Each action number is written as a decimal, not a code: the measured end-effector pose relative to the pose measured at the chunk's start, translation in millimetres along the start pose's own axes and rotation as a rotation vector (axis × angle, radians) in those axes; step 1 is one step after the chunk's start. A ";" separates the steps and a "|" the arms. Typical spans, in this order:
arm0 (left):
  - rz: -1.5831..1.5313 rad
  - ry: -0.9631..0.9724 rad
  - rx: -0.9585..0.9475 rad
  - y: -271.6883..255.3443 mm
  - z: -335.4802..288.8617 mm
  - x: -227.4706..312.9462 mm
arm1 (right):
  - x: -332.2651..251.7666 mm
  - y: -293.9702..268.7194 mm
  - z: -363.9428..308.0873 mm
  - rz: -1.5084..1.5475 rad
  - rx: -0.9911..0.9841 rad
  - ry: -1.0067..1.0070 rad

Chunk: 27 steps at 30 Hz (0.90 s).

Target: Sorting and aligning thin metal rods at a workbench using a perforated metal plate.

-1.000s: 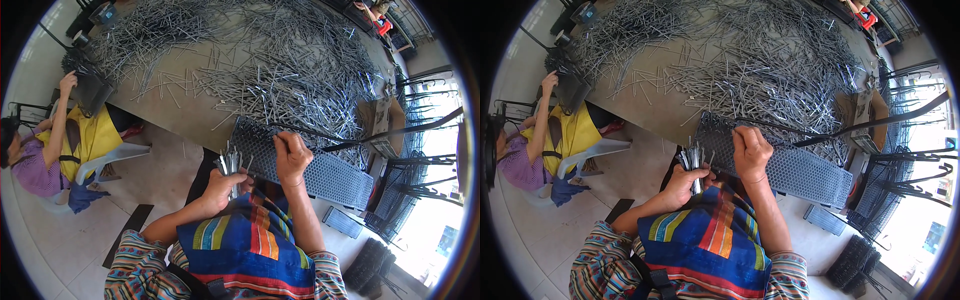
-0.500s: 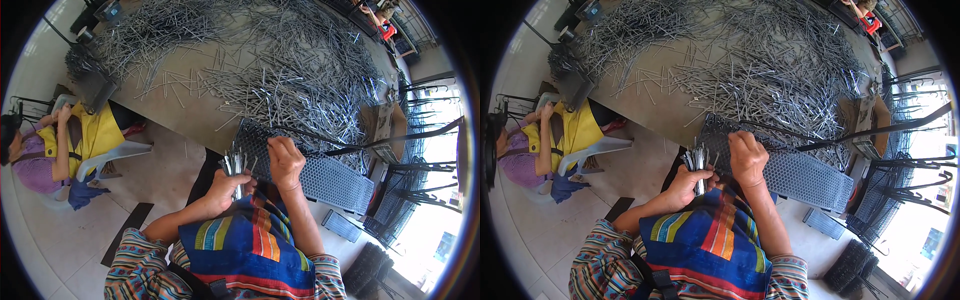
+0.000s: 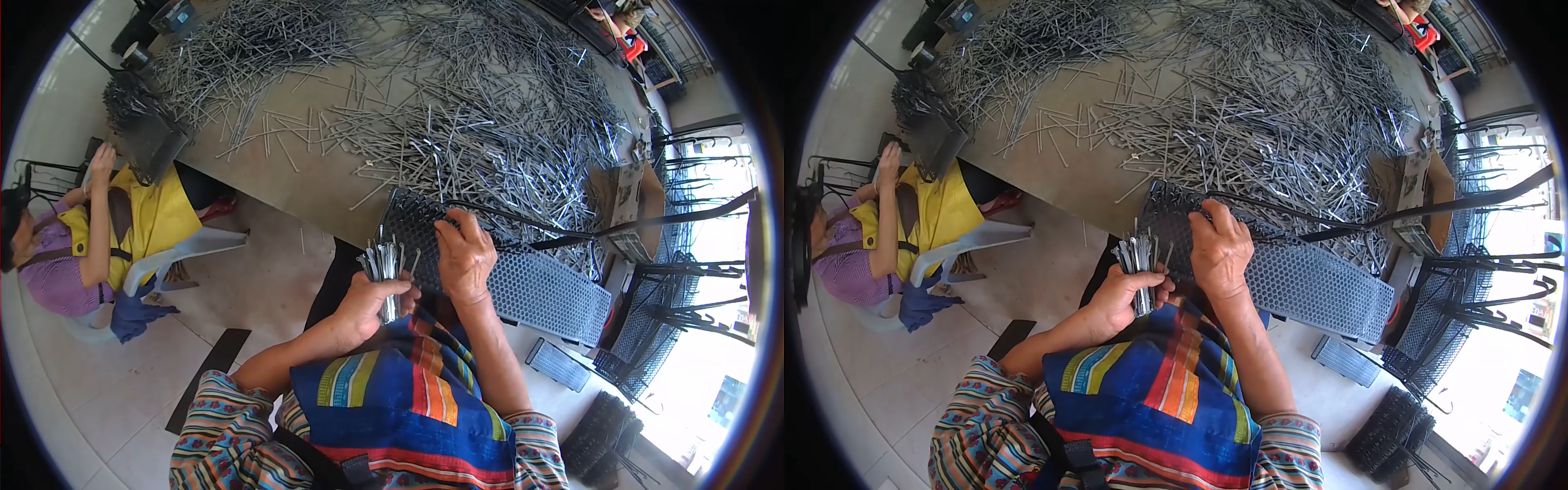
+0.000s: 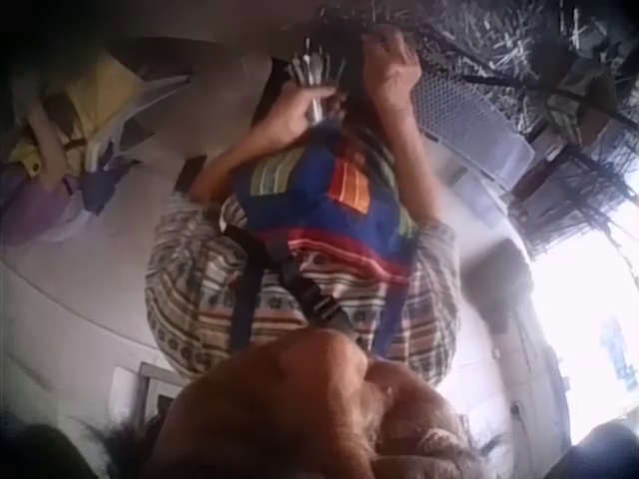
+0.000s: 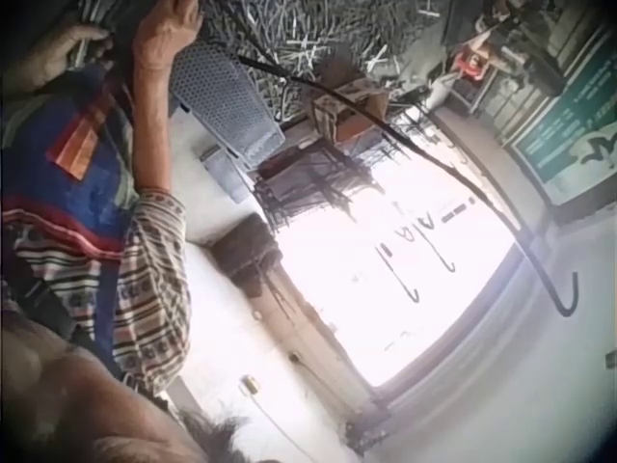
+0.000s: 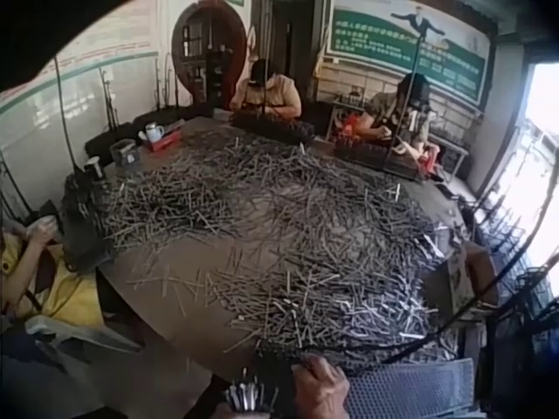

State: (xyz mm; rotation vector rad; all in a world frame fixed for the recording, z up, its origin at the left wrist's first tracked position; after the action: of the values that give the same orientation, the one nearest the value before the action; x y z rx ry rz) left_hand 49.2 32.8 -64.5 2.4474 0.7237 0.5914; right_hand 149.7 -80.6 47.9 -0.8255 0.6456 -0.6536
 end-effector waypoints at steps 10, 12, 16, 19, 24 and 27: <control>0.031 -0.026 -0.037 11.5 -2.2 0.6 | 14.7 17.4 -41.3 0.762 -0.110 0.547; 0.043 -0.009 -0.020 15.4 -2.7 1.0 | 15.6 32.8 -58.3 0.971 -0.077 0.761; 0.009 0.042 0.084 3.5 0.6 -0.3 | 19.6 30.0 -61.2 1.082 0.008 0.835; 0.082 0.047 0.110 -3.0 -4.1 0.3 | 43.5 -16.4 -51.5 0.899 0.424 0.731; 0.124 0.072 0.033 9.3 -8.6 -0.9 | 37.2 -32.9 -28.3 0.361 0.348 0.341; 0.122 0.086 0.051 9.0 -5.8 -0.8 | 29.7 -30.6 -24.1 0.306 0.368 0.263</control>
State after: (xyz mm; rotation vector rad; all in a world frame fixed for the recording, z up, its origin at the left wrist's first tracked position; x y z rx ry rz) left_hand 48.8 27.8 -55.0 2.5401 0.6336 0.7377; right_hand 142.6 -128.8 52.9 -0.2920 0.8390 -0.5815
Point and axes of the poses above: each hand's wrist, its own z-axis towards the middle knuckle, its own y-axis out of the palm, x = y × z, the point moved 9 cm from there along z, towards the middle knuckle, and after that the axes turned 11 degrees about -y, right-handed, at the moved point
